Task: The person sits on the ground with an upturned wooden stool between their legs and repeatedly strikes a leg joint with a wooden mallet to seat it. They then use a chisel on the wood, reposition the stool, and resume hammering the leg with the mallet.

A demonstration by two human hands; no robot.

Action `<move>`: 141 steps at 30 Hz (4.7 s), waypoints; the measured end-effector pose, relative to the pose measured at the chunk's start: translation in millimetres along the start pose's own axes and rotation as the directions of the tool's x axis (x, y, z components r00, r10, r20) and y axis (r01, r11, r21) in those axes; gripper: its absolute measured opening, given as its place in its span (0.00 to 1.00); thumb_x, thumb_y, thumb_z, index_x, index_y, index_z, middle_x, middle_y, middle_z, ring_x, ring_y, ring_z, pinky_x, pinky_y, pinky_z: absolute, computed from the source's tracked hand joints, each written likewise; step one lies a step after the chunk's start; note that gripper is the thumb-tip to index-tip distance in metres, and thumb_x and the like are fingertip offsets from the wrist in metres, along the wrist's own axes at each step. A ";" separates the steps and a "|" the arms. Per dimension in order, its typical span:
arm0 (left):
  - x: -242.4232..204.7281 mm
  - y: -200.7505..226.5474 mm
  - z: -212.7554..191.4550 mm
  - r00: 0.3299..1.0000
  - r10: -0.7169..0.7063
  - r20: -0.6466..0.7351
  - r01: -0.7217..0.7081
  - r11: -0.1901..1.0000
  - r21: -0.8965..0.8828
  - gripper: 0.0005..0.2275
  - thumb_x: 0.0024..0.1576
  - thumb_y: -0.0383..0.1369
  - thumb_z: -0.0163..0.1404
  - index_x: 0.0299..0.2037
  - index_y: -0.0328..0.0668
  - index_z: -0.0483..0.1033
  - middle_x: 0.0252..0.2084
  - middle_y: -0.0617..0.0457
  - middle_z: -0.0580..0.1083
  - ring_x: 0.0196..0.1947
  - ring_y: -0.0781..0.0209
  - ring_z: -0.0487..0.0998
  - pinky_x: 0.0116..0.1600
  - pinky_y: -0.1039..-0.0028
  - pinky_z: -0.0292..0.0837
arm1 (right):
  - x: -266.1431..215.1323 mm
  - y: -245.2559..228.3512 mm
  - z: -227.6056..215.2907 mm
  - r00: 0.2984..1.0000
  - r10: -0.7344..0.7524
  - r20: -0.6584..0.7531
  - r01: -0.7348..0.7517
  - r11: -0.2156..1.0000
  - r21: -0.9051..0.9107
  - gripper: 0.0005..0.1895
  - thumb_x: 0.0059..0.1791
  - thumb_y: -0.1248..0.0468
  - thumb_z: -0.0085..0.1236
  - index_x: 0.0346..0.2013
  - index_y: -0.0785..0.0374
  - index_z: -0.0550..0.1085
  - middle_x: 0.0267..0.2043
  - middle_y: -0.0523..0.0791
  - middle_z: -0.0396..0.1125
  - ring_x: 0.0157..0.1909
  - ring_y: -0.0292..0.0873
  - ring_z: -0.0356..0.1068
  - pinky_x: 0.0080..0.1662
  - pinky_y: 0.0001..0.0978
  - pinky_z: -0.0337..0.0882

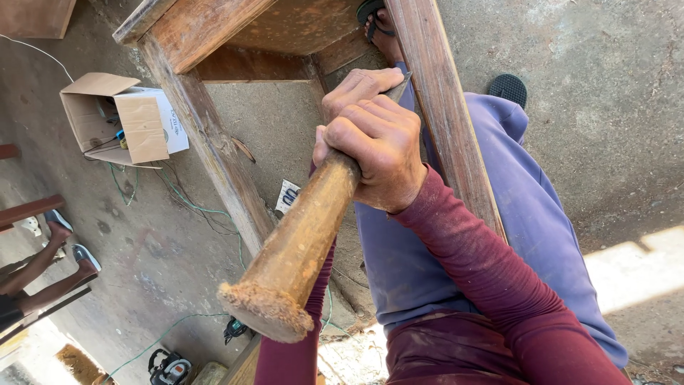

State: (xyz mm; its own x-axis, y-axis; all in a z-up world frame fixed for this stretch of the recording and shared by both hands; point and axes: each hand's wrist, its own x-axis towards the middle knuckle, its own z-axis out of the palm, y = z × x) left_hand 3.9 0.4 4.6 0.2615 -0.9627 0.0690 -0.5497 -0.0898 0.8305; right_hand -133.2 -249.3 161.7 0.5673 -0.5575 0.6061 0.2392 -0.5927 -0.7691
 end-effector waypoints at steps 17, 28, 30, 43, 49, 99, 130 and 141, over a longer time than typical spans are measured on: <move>14.5 4.6 2.8 0.999 0.043 0.017 -0.043 0.999 0.008 0.19 0.55 0.38 0.51 0.53 0.35 0.73 0.51 0.43 0.77 0.50 0.48 0.79 0.54 0.66 0.78 | -15.1 -14.8 -9.1 0.998 0.035 0.052 -0.032 0.998 -0.057 0.13 0.50 0.64 0.69 0.32 0.59 0.69 0.30 0.43 0.64 0.35 0.46 0.69 0.40 0.39 0.65; 11.6 18.5 2.9 0.998 0.058 0.006 -0.058 0.998 0.016 0.19 0.55 0.39 0.50 0.53 0.35 0.73 0.51 0.42 0.77 0.51 0.47 0.79 0.54 0.65 0.77 | -27.5 -28.9 -14.2 0.995 0.038 0.095 -0.033 0.998 -0.050 0.15 0.47 0.58 0.73 0.33 0.57 0.71 0.31 0.41 0.66 0.36 0.45 0.70 0.40 0.38 0.64; 11.7 17.3 3.1 0.998 0.064 0.000 -0.064 0.998 0.020 0.19 0.55 0.39 0.50 0.53 0.35 0.73 0.51 0.42 0.77 0.51 0.47 0.79 0.55 0.65 0.77 | -28.9 -31.7 -14.3 0.994 0.041 0.100 -0.036 0.998 -0.056 0.15 0.47 0.59 0.74 0.32 0.55 0.71 0.31 0.40 0.66 0.36 0.44 0.70 0.40 0.37 0.65; 120.6 141.5 28.2 0.994 0.104 -0.015 -0.103 0.994 0.021 0.19 0.55 0.40 0.49 0.53 0.35 0.74 0.52 0.42 0.77 0.51 0.46 0.79 0.55 0.65 0.77 | -44.0 -41.2 -21.6 0.991 0.051 0.126 -0.045 0.998 -0.051 0.14 0.45 0.61 0.72 0.31 0.57 0.71 0.31 0.41 0.67 0.35 0.44 0.70 0.38 0.37 0.64; 121.7 152.4 31.1 0.993 0.115 -0.017 -0.114 0.993 0.019 0.20 0.55 0.40 0.49 0.53 0.34 0.74 0.52 0.42 0.77 0.51 0.45 0.80 0.55 0.64 0.77 | -52.0 -45.1 -24.7 0.988 0.044 0.150 -0.037 0.998 -0.051 0.12 0.45 0.64 0.70 0.31 0.57 0.72 0.31 0.41 0.68 0.34 0.44 0.70 0.37 0.37 0.63; 125.5 182.1 26.1 0.998 0.037 0.058 -0.038 0.999 0.004 0.35 0.53 0.56 0.37 0.57 0.28 0.72 0.53 0.38 0.75 0.52 0.43 0.79 0.58 0.65 0.74 | -58.9 -48.0 -35.4 0.992 0.001 0.123 0.000 1.000 -0.004 0.11 0.48 0.67 0.68 0.31 0.61 0.71 0.30 0.42 0.68 0.32 0.44 0.68 0.35 0.38 0.61; 116.0 177.0 39.0 0.986 0.129 -0.102 -0.141 0.982 -0.122 0.30 0.65 0.49 0.33 0.62 0.23 0.66 0.60 0.38 0.71 0.55 0.47 0.76 0.63 0.69 0.72 | -51.0 -40.4 -32.7 0.987 -0.057 0.150 0.049 0.997 0.057 0.10 0.48 0.64 0.68 0.31 0.57 0.72 0.31 0.40 0.67 0.35 0.43 0.69 0.38 0.38 0.64; 120.8 181.7 27.0 0.977 0.181 0.110 -0.175 0.982 -0.066 0.34 0.55 0.53 0.37 0.57 0.23 0.69 0.51 0.39 0.73 0.46 0.44 0.75 0.54 0.66 0.73 | -62.6 -51.8 -35.5 0.990 -0.004 0.140 0.005 1.000 -0.007 0.10 0.47 0.65 0.68 0.30 0.57 0.72 0.30 0.41 0.67 0.32 0.43 0.68 0.36 0.37 0.62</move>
State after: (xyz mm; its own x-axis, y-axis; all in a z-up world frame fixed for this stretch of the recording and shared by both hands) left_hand -85.8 -139.1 148.9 0.0691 -0.9851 0.1572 -0.5335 0.0967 0.8403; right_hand -209.1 -204.3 170.8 0.6709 -0.4684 0.5749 0.2364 -0.5998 -0.7645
